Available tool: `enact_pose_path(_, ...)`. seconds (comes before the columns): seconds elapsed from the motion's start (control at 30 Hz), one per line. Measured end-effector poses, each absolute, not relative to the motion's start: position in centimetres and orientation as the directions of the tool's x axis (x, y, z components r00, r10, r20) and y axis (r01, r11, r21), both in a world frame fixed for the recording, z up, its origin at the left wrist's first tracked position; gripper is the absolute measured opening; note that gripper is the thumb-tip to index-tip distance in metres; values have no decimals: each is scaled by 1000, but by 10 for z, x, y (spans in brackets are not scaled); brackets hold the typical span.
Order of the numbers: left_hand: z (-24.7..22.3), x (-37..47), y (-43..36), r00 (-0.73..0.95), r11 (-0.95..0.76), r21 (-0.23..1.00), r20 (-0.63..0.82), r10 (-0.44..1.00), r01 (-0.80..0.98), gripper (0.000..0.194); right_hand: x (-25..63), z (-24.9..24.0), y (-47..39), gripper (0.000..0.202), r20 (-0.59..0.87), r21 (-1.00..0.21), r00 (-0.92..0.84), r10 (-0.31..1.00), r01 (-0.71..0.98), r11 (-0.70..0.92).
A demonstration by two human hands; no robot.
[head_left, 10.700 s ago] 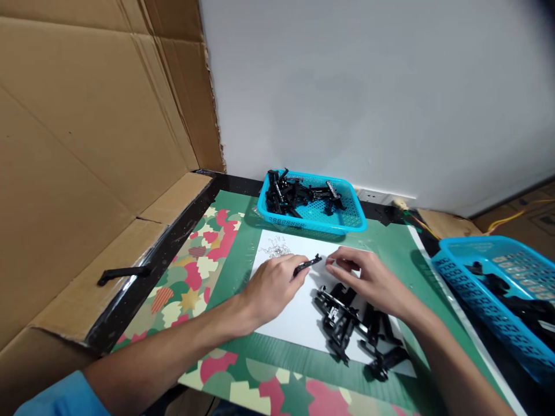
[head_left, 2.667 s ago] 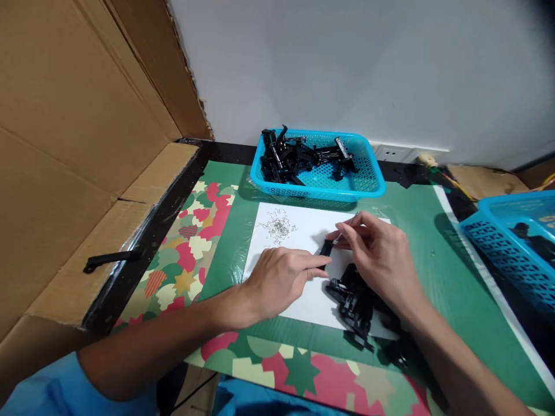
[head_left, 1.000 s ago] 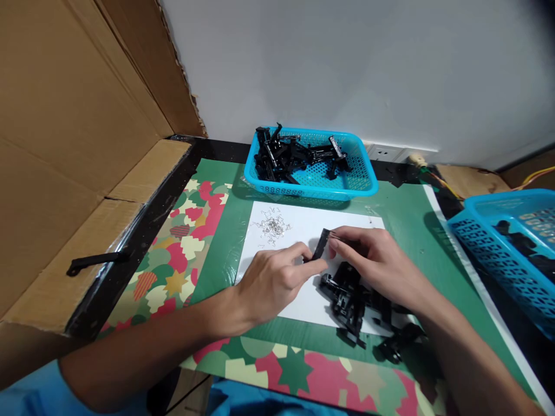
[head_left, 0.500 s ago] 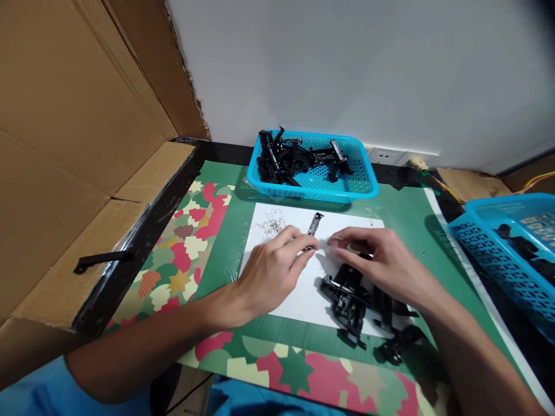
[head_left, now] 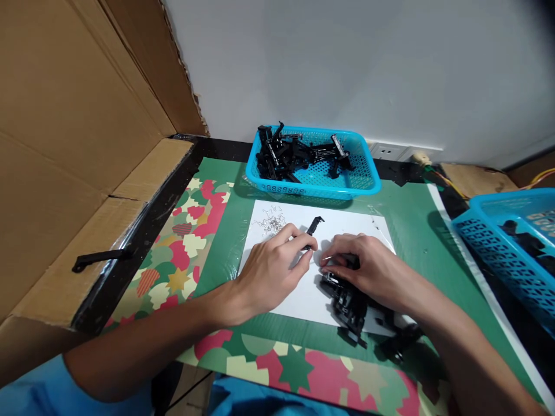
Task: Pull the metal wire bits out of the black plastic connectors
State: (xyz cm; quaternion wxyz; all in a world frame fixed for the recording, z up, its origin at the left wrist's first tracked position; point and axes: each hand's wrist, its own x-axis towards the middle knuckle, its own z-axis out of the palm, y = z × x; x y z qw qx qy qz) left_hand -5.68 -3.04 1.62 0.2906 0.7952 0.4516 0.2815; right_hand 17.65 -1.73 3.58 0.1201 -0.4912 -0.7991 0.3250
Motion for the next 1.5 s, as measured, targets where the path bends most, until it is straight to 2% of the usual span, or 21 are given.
enact_pose_path(0.33,17,-57,-30,432,-389,732,144,891,560,21,168,30,-22,16,-28,-421,-505,863,789,448)
enact_pose_path(0.47,19,-57,-30,423,-381,737,142,895,558,22,170,28,-19,17,-19,-350,-442,897,843,408)
enact_pose_path(0.67,17,-57,-30,413,-368,755,141,900,543,23,180,32,-9,27,-41,-496,-353,935,819,288)
enact_pose_path(0.83,18,-57,-30,421,-361,759,127,898,542,24,185,33,-5,20,-57,-579,-317,947,783,228)
enact_pose_path(1.1,20,-57,-30,413,-333,786,109,904,521,25,180,25,-2,15,-96,-537,-373,923,800,267)
enact_pose_path(1.23,18,-57,-29,400,-313,802,102,911,508,23,176,26,-7,17,-52,-436,-419,906,826,357)
enact_pose_path(1.5,17,-57,-28,396,-305,816,103,912,490,22,171,24,-14,21,40,-80,-574,818,814,575)
